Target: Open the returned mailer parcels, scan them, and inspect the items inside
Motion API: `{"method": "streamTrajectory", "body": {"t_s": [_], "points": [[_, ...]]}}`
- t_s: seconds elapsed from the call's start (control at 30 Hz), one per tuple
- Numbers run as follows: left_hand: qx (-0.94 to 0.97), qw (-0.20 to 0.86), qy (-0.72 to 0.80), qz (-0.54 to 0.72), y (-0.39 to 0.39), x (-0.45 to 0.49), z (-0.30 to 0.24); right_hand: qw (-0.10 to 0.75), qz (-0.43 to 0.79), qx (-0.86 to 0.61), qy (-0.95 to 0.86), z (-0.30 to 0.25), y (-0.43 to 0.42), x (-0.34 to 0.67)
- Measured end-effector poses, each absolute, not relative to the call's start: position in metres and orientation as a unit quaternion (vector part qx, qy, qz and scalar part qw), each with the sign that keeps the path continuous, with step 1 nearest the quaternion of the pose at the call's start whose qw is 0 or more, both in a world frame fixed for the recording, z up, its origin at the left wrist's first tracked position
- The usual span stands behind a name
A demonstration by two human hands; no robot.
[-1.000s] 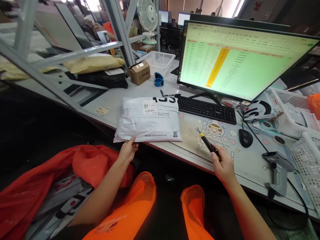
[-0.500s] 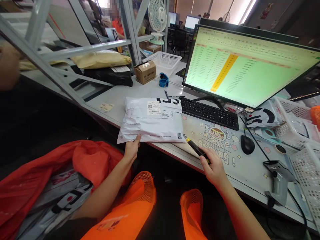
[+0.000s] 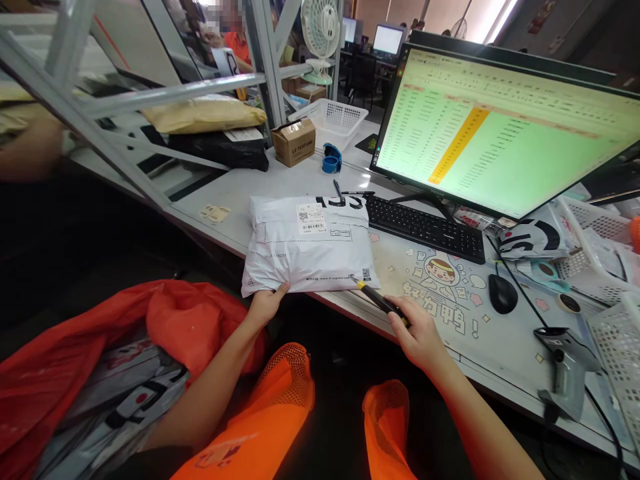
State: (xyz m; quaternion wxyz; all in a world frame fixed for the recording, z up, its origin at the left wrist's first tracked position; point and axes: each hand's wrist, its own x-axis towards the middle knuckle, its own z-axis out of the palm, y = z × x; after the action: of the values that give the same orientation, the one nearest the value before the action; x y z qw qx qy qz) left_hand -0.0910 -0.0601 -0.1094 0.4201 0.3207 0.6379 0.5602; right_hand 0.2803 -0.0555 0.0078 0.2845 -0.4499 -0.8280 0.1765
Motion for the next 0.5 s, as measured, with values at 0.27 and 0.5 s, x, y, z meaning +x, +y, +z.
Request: {"method": "streamTrajectory", "body": {"t_s": [0.27,0.5], "points": [[0.31,0.465,0.584,0.588,-0.064,-0.078,-0.114,0.153,0.264,-0.379,-0.874,0.035,-0.029,0.194],[0.257,0.423,0.573,0.653,-0.064,-0.085,-0.121,0.101,0.267,-0.342,-0.895,0.041,-0.001,0.153]]}}
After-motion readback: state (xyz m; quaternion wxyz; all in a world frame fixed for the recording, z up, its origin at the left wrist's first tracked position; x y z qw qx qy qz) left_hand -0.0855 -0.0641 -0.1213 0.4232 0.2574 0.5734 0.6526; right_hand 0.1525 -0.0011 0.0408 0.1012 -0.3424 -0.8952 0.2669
